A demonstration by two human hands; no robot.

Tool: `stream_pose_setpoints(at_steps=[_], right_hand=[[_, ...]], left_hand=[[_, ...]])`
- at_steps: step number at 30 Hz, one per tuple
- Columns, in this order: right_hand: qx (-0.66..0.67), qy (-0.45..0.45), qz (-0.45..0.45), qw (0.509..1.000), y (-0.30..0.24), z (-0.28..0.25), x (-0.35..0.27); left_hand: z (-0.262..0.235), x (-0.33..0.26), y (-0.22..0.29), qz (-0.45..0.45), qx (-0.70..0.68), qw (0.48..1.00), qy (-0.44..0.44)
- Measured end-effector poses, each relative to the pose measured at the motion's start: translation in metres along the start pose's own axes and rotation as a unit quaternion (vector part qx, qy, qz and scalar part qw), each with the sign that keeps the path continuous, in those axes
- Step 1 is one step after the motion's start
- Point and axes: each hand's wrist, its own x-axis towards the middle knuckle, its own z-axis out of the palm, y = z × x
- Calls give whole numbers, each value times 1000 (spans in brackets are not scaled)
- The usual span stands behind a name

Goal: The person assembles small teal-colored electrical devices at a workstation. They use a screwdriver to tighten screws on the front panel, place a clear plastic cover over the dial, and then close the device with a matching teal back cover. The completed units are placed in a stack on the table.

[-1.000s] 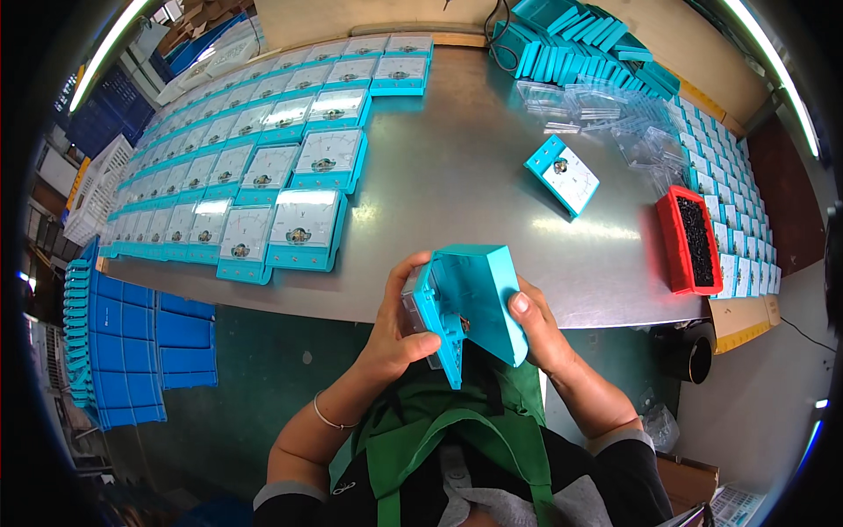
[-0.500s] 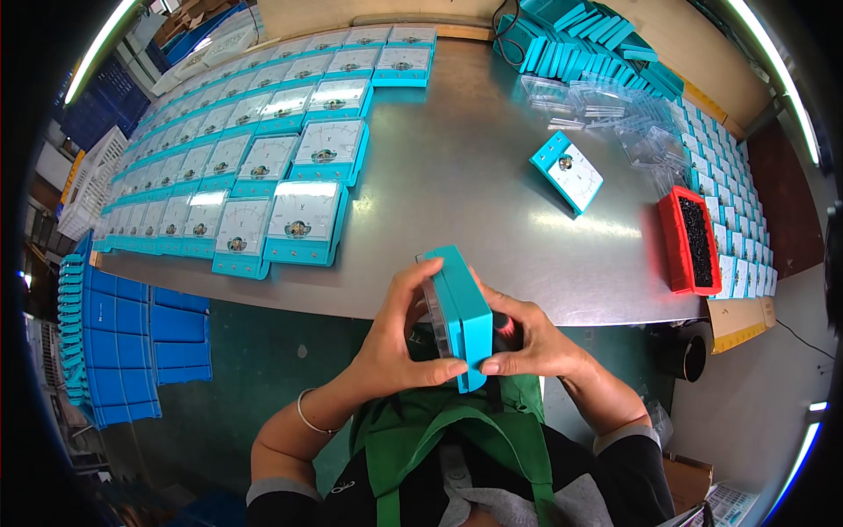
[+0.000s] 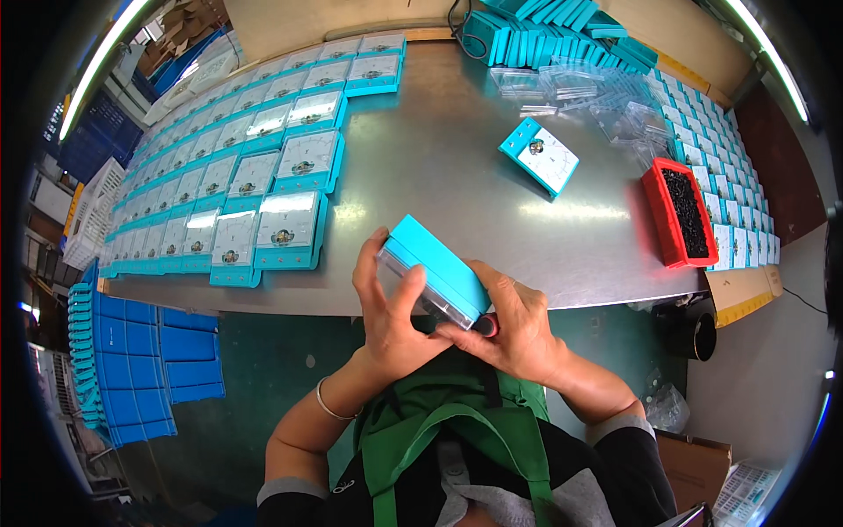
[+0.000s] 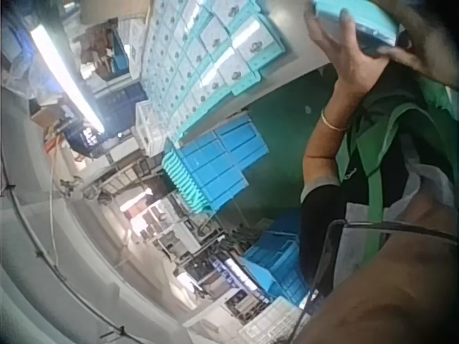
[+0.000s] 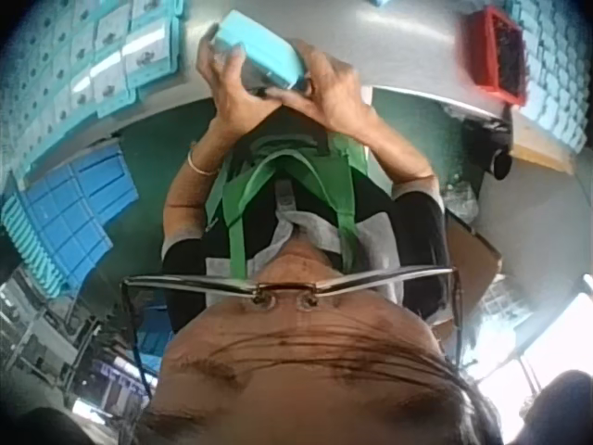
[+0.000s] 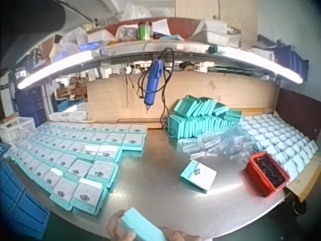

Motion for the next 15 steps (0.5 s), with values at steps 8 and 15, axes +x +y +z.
stream_pose_setpoints(at_steps=[8,15], right_hand=[[46,-45,-16,998,29,-13,2],[264,-197,362,872,83,-17,75]], left_hand=[[-25,12,-31,-288,-415,856,-114],[-8,39,-61,-222,-123,958,-134]])
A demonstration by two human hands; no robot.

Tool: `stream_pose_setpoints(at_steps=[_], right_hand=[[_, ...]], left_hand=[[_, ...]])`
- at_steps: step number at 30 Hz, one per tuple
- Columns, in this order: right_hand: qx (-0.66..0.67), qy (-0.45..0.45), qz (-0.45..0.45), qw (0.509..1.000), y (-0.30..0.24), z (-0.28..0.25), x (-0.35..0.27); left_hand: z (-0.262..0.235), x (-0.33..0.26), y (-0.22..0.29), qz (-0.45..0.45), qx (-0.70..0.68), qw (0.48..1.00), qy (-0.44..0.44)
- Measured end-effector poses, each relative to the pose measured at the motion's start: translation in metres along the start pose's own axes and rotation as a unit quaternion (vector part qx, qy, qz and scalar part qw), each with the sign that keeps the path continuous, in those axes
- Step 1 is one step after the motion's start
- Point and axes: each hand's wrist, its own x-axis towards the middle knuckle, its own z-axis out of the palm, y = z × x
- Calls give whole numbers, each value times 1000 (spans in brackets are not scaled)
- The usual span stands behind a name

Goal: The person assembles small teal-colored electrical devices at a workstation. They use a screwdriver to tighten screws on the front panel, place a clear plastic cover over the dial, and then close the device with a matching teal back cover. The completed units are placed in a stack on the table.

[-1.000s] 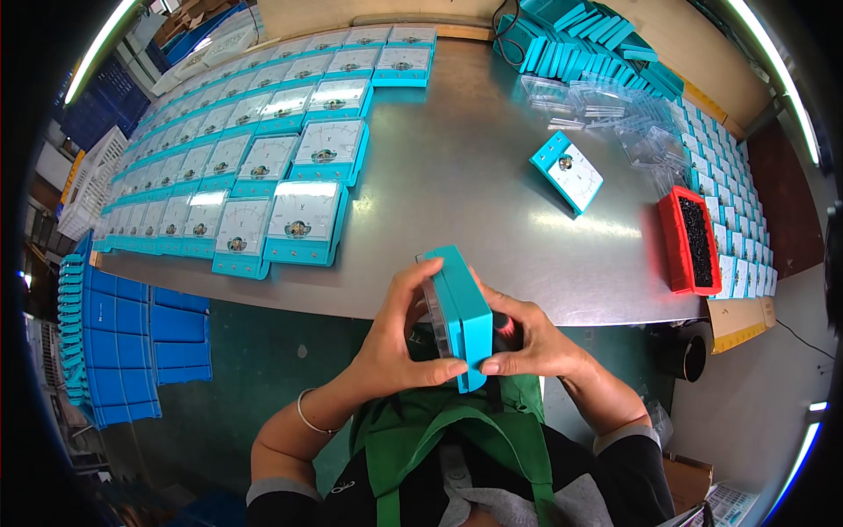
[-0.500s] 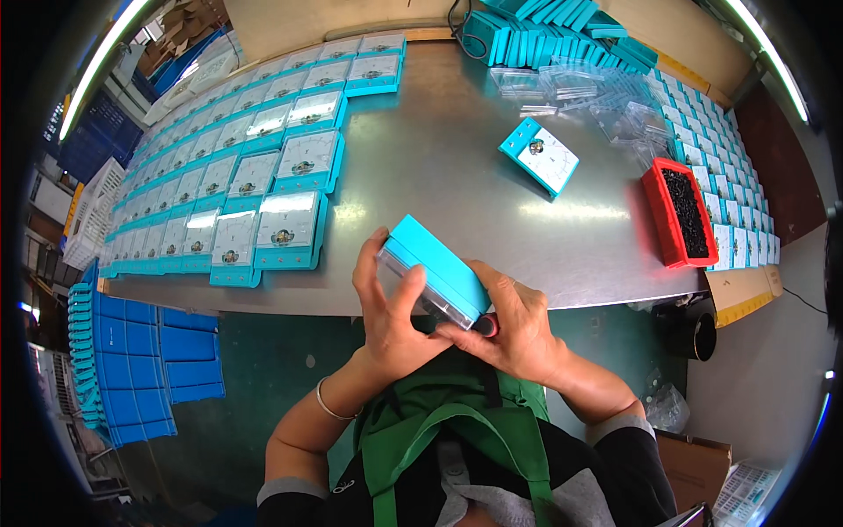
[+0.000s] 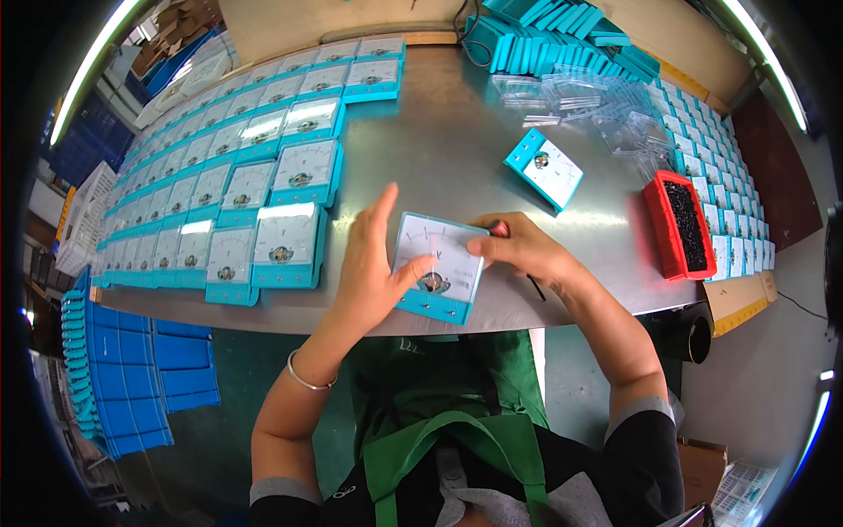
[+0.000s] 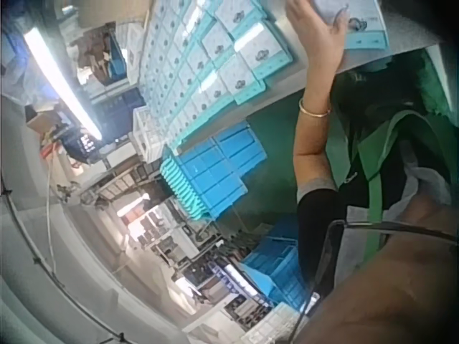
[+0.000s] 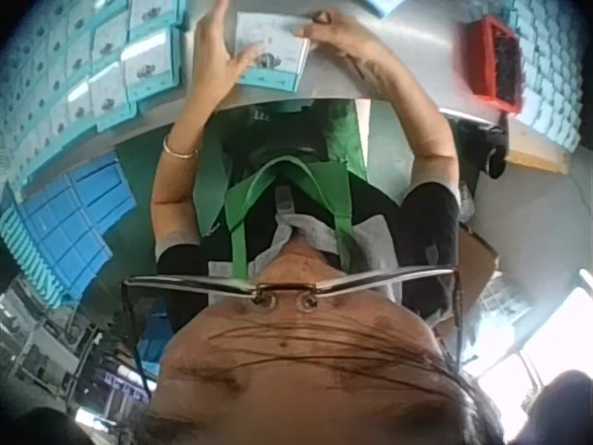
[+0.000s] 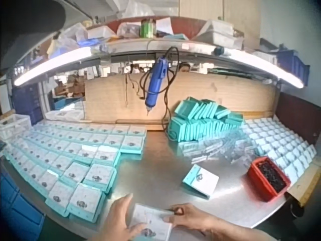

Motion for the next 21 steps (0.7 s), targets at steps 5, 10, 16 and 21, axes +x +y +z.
stream_pose_setpoints(at_steps=[5,10,16,21], right_hand=[[-186,87,-80,975,13,-8,17],[-424,353,-243,798,10,-45,10],[-467,271,-90,837,26,-98,10],[-404,170,-230,869,16,-47,-42]], left_hand=[[0,-21,13,233,287,923,-108],[-8,6,-1,182,370,903,-122],[-15,97,-59,153,497,850,-83],[-21,143,-81,16,544,834,-90]])
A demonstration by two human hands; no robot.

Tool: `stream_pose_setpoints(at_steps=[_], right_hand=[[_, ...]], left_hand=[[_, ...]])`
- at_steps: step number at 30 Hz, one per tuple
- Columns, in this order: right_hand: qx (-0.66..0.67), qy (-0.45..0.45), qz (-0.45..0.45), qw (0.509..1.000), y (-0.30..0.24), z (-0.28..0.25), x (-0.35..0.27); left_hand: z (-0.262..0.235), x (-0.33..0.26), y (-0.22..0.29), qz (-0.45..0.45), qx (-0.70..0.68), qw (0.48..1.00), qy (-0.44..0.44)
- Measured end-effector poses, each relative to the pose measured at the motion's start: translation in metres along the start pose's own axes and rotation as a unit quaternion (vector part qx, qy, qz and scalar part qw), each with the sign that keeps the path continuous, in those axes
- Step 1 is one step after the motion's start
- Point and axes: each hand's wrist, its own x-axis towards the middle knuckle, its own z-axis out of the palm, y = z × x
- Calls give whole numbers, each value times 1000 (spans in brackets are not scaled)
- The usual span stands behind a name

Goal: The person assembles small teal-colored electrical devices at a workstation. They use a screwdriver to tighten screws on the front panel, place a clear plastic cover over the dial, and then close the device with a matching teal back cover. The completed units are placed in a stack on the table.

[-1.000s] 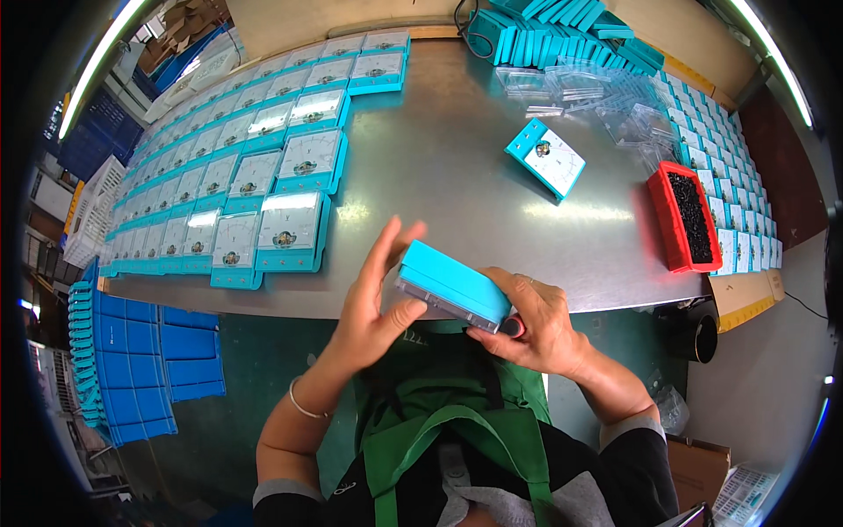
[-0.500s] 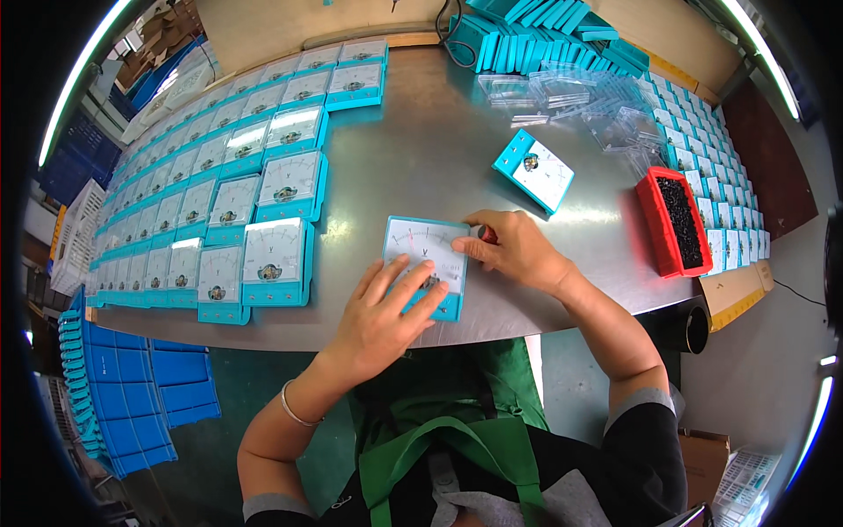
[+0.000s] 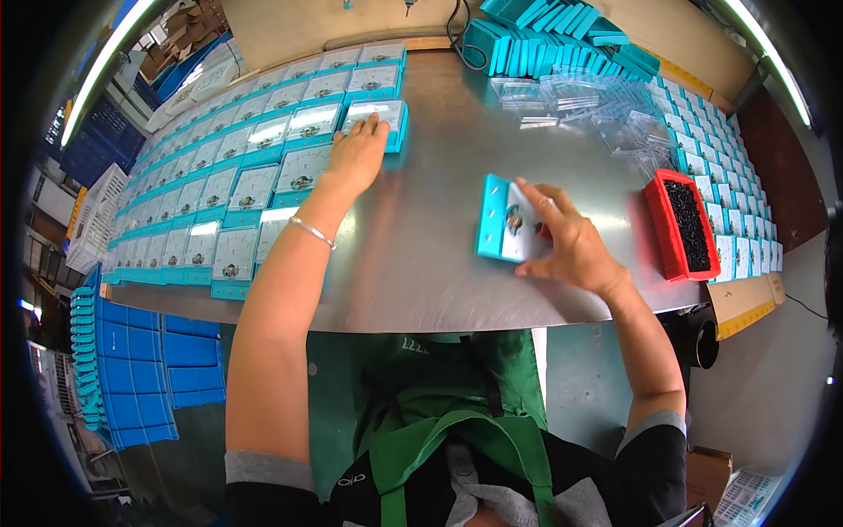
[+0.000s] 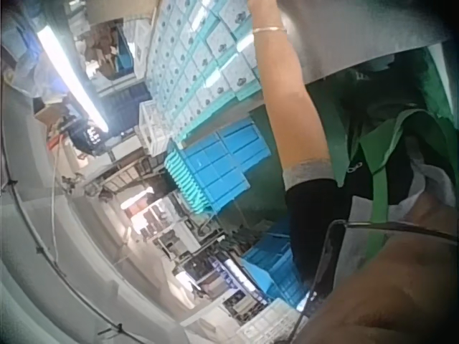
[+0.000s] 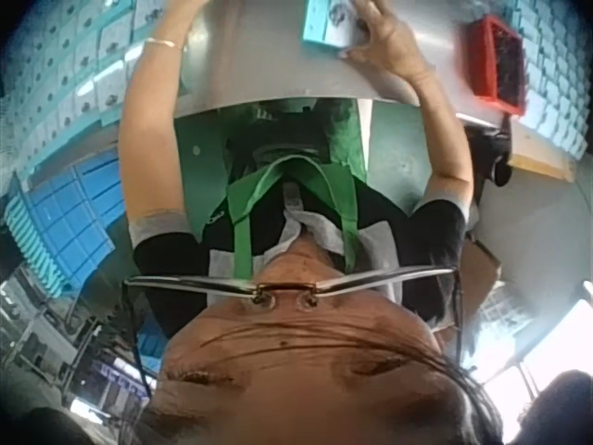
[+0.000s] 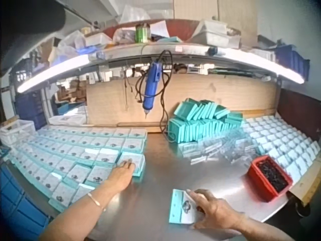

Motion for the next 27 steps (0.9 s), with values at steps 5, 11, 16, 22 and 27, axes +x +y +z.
stream_pose_setpoints(at_steps=[5,11,16,22,27], right_hand=[[-47,-26,-121,991,-27,-14,-26],[-188,-8,-293,937,-40,-2,-19],[-27,56,-200,978,-42,7,-3],[438,-5,-8,899,-78,3,2],[477,101,-27,873,-90,28,9]], left_hand=[[-9,-14,28,39,-120,991,52],[-37,-125,89,49,-827,436,-352],[-44,-153,86,-75,-859,428,-271],[-53,-171,95,-200,-880,392,-179],[-41,-177,101,-175,-898,374,-151]])
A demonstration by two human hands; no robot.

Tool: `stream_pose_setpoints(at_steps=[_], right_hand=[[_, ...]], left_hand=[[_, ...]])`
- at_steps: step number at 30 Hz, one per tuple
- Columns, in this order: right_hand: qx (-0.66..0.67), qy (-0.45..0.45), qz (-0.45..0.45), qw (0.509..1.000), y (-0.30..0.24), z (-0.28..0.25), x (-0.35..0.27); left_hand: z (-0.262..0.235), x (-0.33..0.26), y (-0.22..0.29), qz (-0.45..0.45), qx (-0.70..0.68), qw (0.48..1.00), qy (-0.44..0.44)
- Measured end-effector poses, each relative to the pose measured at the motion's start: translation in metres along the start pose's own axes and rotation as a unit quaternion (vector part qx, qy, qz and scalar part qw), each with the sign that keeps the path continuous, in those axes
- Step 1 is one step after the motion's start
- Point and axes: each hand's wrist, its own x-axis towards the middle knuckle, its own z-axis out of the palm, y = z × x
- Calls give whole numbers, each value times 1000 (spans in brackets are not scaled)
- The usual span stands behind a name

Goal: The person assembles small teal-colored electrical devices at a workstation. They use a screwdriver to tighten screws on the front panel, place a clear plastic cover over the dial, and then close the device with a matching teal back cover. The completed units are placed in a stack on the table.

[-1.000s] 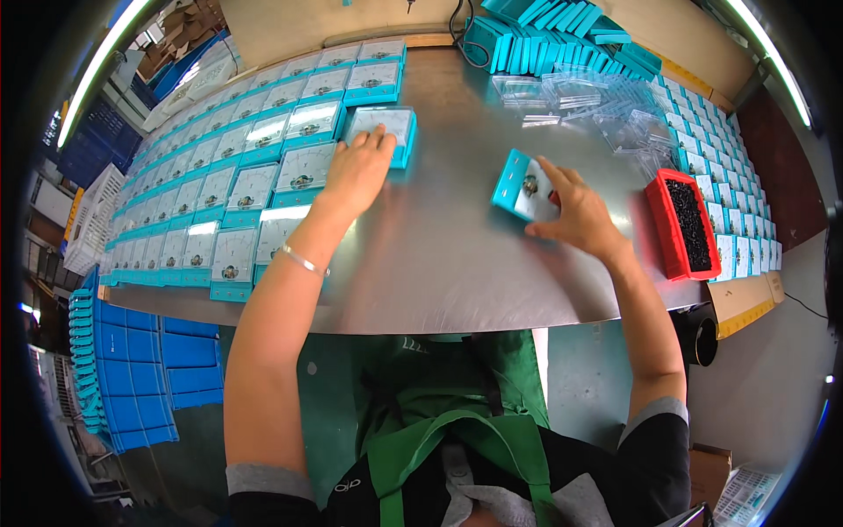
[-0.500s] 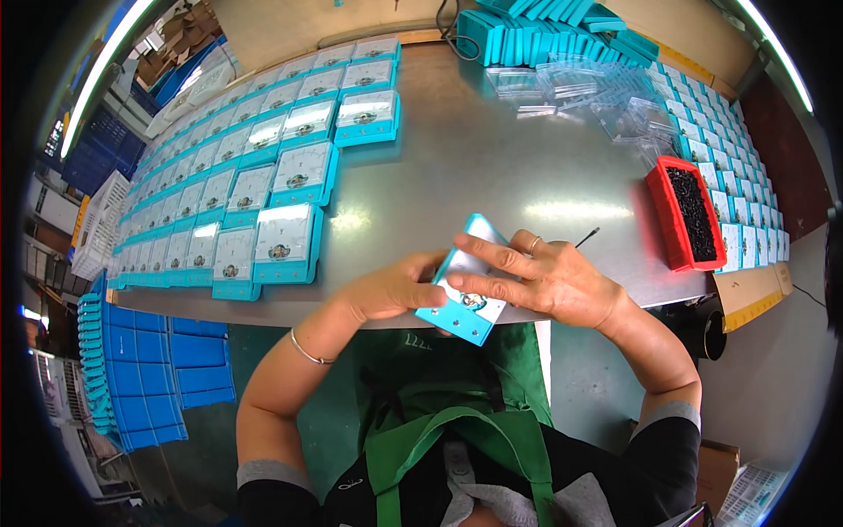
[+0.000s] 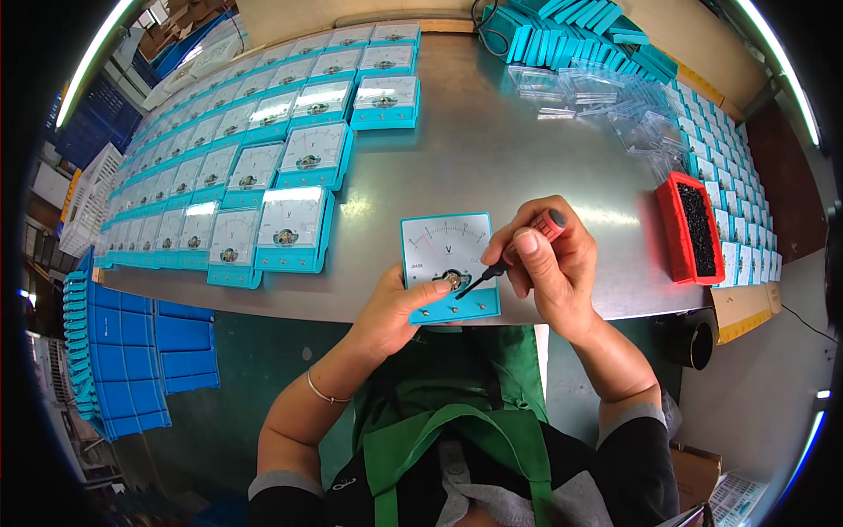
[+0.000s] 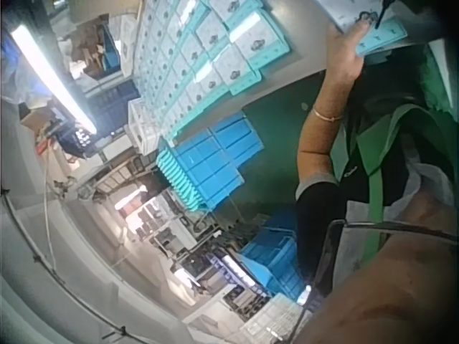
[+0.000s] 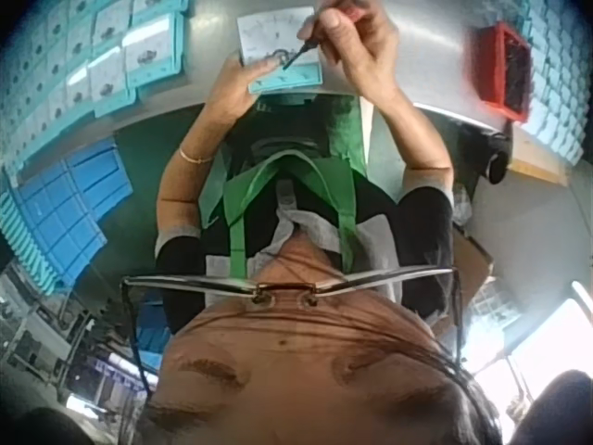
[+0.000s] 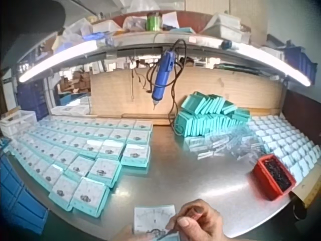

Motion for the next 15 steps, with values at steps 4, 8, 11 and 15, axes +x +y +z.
stream_pose_setpoints(at_steps=[4,8,11,15], right_hand=[[15,48,10,999,5,5,-5],[14,52,28,998,7,0,-14],[-50,23,-1,998,6,-6,-19],[26,-7,97,995,0,-21,-6]], left_hand=[[0,-2,-3,-15,-5,1000,-15],[10,-6,-4,-10,-4,1000,-8],[16,-9,-3,-3,43,999,-25],[9,-7,-4,29,195,980,-39]])
